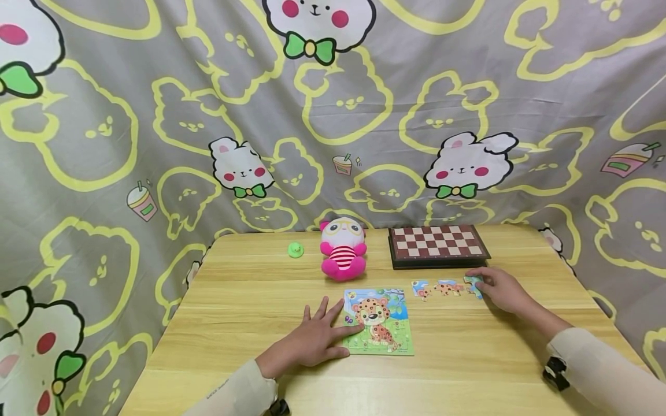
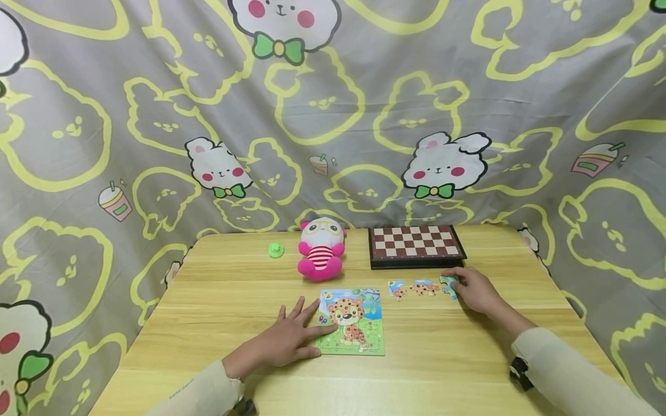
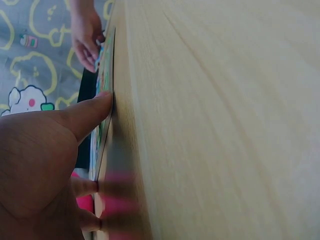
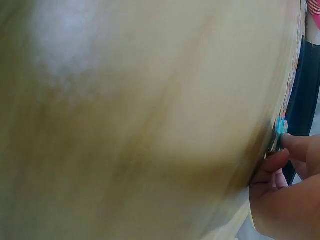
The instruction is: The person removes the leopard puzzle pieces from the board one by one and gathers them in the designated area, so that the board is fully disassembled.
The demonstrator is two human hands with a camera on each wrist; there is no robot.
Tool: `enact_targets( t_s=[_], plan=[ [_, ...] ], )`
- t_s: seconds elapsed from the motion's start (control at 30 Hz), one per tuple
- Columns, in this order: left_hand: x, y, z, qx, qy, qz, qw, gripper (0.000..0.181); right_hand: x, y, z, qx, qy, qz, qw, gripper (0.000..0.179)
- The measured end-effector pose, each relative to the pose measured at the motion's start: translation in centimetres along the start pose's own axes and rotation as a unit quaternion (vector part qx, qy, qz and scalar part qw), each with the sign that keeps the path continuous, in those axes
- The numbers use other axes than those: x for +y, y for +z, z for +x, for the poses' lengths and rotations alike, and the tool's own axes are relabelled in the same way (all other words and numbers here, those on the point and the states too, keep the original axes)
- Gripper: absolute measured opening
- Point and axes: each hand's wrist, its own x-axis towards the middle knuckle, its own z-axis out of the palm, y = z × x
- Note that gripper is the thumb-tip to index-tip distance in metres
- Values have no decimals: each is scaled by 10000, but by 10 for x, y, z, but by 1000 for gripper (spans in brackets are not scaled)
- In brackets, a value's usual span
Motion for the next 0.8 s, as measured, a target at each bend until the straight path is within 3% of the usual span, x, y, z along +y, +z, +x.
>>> enact_targets(
  t_s=[0.8],
  plan=[
    [1,-1,-1,-16,-21,-96,10000,57,5,1,0,84,-160,-204,9996,23]
  ],
)
